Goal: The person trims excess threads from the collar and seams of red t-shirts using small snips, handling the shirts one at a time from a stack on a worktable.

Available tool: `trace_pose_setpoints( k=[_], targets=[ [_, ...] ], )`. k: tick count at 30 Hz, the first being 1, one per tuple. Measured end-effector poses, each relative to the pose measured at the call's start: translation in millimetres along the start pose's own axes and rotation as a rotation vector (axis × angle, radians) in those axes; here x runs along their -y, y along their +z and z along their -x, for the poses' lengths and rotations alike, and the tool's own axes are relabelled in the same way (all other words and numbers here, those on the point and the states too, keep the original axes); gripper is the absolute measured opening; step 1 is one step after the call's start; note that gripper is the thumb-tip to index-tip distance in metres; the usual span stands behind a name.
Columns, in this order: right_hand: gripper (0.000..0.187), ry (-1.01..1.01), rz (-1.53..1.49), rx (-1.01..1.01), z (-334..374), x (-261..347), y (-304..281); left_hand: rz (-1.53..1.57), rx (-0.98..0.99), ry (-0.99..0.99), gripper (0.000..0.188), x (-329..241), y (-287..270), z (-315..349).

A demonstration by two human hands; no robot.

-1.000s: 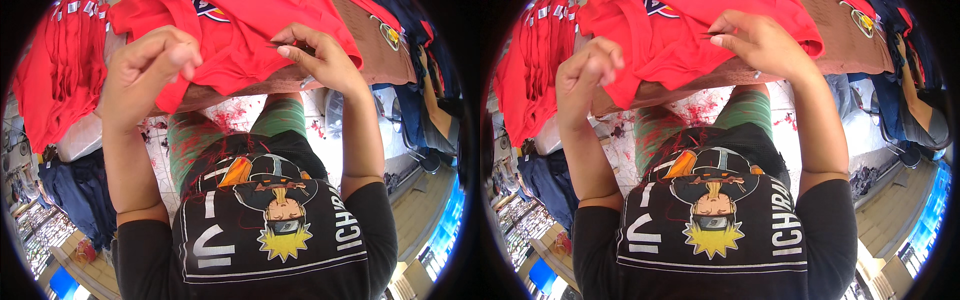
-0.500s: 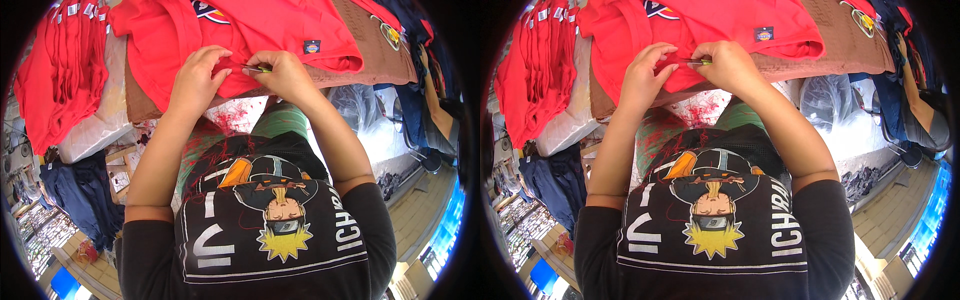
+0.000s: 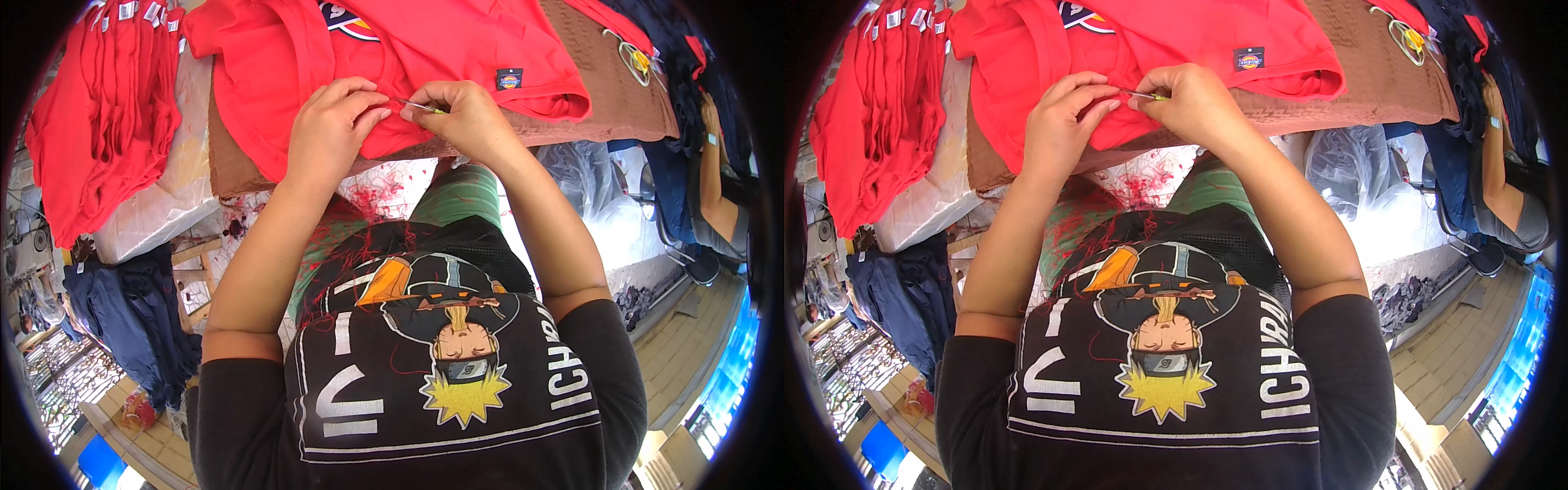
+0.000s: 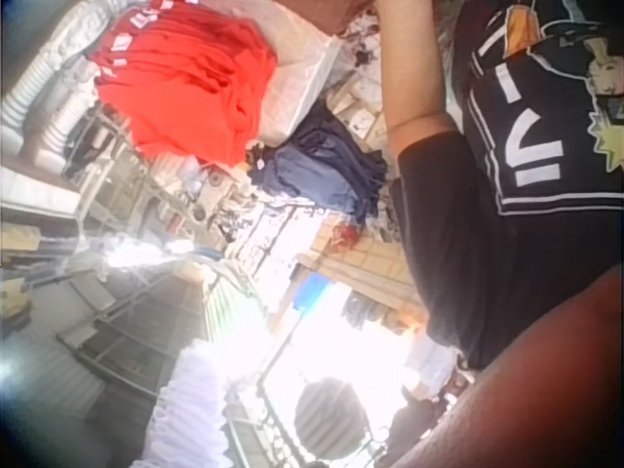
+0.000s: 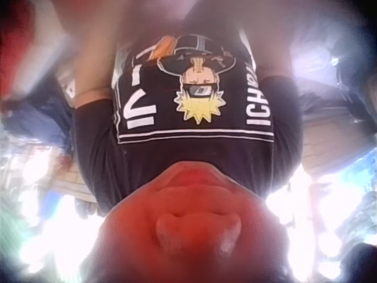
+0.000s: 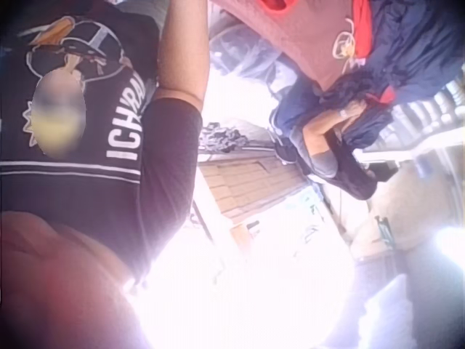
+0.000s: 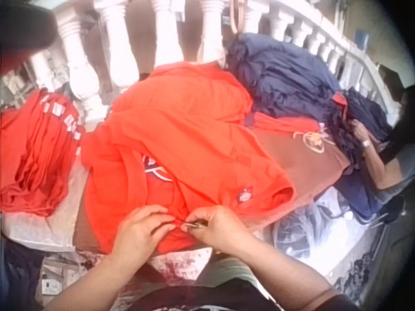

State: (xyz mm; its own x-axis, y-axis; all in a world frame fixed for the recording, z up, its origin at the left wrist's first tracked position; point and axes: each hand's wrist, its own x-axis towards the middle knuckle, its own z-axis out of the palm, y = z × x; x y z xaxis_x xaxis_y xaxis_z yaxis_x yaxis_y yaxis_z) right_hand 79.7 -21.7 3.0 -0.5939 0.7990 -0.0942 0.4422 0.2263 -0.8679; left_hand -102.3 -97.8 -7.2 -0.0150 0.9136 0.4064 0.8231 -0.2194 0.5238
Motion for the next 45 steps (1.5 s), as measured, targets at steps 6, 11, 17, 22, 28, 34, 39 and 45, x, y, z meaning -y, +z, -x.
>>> trace_pose_setpoints(
  k=[6, 11, 17, 22, 28, 34, 39, 45],
  targets=[
    [0.014, 0.017, -0.022, 0.051, 2, -1, -4, 0.214, 0.018, 0.062, 0.01, -6, -7, -11],
    [0.012, -0.024, -0.207, 0.112, 3, 0, -11, 0.421, 0.228, -0.164, 0.013, -10, -13, -21],
    [0.017, -0.026, -0.134, 0.106, 8, 6, -20, 0.472, 0.219, -0.21, 0.015, -8, -11, -21],
    [0.018, -0.179, -0.124, 0.046, 9, 3, -22, 0.488, 0.219, -0.227, 0.017, -9, -14, -22],
    [0.016, -0.21, -0.093, 0.074, 6, 5, -16, 0.452, 0.204, -0.19, 0.016, -11, -14, -21],
    [0.019, -0.188, -0.004, 0.076, 6, 12, -24, 0.476, 0.155, 0.047, 0.016, -12, -48, -30],
    [0.024, -0.291, -0.06, -0.108, 9, 3, -43, 0.508, 0.289, 0.431, 0.056, -19, -153, -35],
    [0.023, -0.245, -0.146, -0.149, 13, 8, -56, 0.621, -0.107, 0.312, 0.032, -17, -142, -22]
  ],
)
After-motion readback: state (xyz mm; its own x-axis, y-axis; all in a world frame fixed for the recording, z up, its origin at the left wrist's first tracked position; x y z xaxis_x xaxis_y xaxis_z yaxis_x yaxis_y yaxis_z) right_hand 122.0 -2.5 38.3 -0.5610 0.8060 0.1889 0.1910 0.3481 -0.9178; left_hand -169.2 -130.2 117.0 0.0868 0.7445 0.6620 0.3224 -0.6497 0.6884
